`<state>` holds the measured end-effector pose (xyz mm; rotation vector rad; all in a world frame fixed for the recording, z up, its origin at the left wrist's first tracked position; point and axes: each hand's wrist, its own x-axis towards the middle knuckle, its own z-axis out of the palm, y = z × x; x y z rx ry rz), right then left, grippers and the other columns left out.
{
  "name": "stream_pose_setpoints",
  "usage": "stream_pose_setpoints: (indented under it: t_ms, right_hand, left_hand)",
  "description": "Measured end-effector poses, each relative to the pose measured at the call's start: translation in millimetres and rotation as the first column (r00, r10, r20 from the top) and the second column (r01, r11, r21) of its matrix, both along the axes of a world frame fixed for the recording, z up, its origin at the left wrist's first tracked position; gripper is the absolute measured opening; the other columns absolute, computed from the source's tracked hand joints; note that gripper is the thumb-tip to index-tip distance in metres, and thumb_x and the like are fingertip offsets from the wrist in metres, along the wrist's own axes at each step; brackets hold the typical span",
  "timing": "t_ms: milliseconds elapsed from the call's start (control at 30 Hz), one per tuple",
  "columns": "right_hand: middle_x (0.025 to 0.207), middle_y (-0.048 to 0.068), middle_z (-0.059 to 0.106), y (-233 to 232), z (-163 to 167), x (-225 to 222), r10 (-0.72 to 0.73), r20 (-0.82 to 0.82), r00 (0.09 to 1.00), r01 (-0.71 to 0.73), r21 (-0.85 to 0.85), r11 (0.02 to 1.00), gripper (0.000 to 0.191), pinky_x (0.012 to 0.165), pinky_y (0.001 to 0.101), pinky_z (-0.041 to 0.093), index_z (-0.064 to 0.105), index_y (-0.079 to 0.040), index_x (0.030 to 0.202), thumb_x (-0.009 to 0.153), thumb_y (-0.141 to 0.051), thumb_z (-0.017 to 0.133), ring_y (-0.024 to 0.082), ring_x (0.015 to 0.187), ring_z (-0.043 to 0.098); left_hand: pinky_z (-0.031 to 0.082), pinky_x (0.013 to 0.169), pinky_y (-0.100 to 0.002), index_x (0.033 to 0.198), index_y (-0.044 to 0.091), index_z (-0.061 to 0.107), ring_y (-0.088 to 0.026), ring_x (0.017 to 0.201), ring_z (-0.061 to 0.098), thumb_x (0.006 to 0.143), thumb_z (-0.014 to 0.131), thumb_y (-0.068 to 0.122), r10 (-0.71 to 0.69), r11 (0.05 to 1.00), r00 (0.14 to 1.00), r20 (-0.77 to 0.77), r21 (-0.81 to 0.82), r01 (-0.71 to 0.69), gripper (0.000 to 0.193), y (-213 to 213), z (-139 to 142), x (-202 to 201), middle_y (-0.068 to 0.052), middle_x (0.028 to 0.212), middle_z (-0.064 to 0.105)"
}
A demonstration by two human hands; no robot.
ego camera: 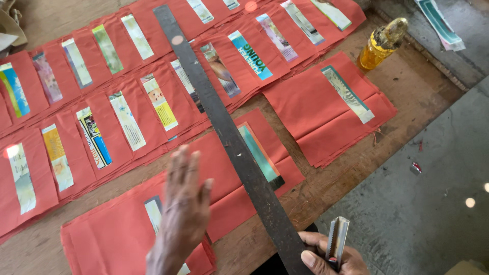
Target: The person uses a metal ruler and a utility knife to cut rectangular windows into red fabric pieces that have printed labels. They align the ruler, score the fabric, and separate the cut sections, repeating the process across multiple pieces.
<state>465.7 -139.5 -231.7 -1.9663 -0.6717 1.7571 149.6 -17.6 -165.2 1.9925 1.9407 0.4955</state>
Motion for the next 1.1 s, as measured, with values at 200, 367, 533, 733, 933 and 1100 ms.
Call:
stream_pose_setpoints:
  t_ms: [200,367,533,733,933,1100]
  right_hand:
    - [0.103,0.016,0.082,10,-11,10,0.137,-0.01,0.991,-0.136,0.067,0.988,0.05,0.09,0.0317,0.053,0.071,-0.007,0.13,0.085,-0.025,0.078,0.017,0.094,0.076]
    - [0.11,0.017,0.079,9,-25,23,0.053,0.054,0.997,-0.054,0.002,0.999,0.049,0.102,0.0409,0.056,0.074,-0.002,0.126,0.084,-0.026,0.082,0.024,0.11,0.074]
    - [0.108,0.02,0.079,2,-40,32,-0.018,0.044,0.999,0.017,0.028,0.999,0.047,0.099,0.0452,0.06,0.071,0.0,0.121,0.082,-0.024,0.082,0.029,0.107,0.076]
    - [0.108,0.02,0.079,-23,-81,52,0.047,0.113,0.993,-0.049,0.016,0.999,0.049,0.096,0.0404,0.06,0.074,0.002,0.124,0.083,-0.023,0.084,0.027,0.104,0.077]
    - [0.11,0.024,0.078,-36,-108,60,-0.118,-0.071,0.991,0.127,0.151,0.98,0.048,0.087,0.0423,0.062,0.072,0.008,0.122,0.084,-0.02,0.073,0.03,0.094,0.082]
    - [0.11,0.02,0.078,-27,-86,46,0.095,0.141,0.985,-0.107,0.079,0.991,0.05,0.098,0.0415,0.058,0.077,0.004,0.119,0.082,-0.03,0.083,0.025,0.105,0.075]
  left_hand:
    - [0.018,0.125,-0.043,0.159,0.0,0.021,-0.035,0.157,0.014,0.103,0.044,0.016,-0.108,0.993,0.956,0.274,-0.006,0.114,0.063,36,-2,26,-0.021,0.168,0.016]
    - [0.013,0.124,-0.044,0.161,0.006,0.017,-0.034,0.156,0.006,0.104,0.044,0.021,-0.134,0.977,0.979,0.156,-0.141,0.157,0.064,45,-9,26,-0.017,0.169,0.009]
    - [0.012,0.123,-0.046,0.16,0.012,0.021,-0.033,0.156,0.006,0.101,0.049,0.023,-0.145,0.979,0.989,0.007,-0.143,0.144,0.066,44,-16,32,-0.014,0.168,0.012]
    - [0.011,0.122,-0.049,0.16,0.012,0.022,-0.036,0.155,0.003,0.1,0.05,0.022,-0.148,0.98,0.988,0.047,-0.129,0.153,0.067,41,-16,32,-0.015,0.169,0.011]
    - [0.009,0.122,-0.048,0.161,0.014,0.021,-0.035,0.155,0.0,0.101,0.049,0.023,-0.2,0.969,0.98,0.024,-0.141,0.201,0.067,42,-16,29,-0.013,0.17,0.009]
    - [0.008,0.122,-0.048,0.161,0.014,0.02,-0.034,0.155,-0.002,0.101,0.047,0.024,-0.191,0.968,0.981,0.025,-0.159,0.192,0.066,43,-19,29,-0.015,0.169,0.006]
